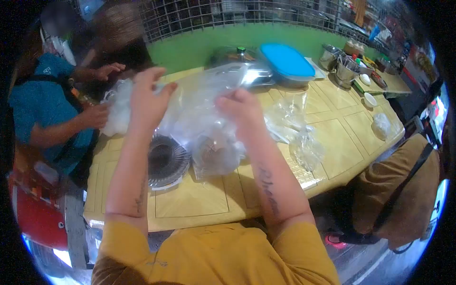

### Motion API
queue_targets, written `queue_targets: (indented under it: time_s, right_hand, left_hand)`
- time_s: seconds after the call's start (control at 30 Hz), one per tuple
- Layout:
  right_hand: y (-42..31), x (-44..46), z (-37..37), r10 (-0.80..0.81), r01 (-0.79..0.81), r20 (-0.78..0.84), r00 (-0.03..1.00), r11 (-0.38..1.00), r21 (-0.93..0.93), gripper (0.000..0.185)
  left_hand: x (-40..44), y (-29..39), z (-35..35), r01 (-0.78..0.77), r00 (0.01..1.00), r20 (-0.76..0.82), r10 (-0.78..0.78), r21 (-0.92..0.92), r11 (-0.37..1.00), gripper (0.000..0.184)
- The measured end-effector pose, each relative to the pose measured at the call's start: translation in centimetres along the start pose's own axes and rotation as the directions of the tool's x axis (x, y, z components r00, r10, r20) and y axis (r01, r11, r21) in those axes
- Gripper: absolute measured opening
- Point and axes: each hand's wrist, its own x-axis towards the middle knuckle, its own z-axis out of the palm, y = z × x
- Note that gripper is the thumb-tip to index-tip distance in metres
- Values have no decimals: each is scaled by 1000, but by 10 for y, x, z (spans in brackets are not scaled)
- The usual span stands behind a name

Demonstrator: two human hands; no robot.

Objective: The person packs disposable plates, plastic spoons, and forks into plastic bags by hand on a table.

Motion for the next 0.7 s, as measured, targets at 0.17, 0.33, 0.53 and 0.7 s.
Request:
queue_targets:
  time_s: [0.17,0.33,0.53,0.7]
  right_hand:
    - [9,-9,22,21,-31,82,996,992,125,27]
    - [4,-22,44,56,-73,124,991,987,144,18]
    - [0,-10,21,-60,55,-9,998,956,-288,21]
    - [18,-23,41,-30,19,212,977,998,52,16]
  left_hand:
    - [-20,66,-40,386,826,496,-267,-154,910,22]
    - [-36,43,-27,529,777,555,-296,-322,785,18]
    - [-38,30,-39,456,835,433,-340,-197,868,23]
    - [-42,42,-44,611,629,706,-324,-193,768,25]
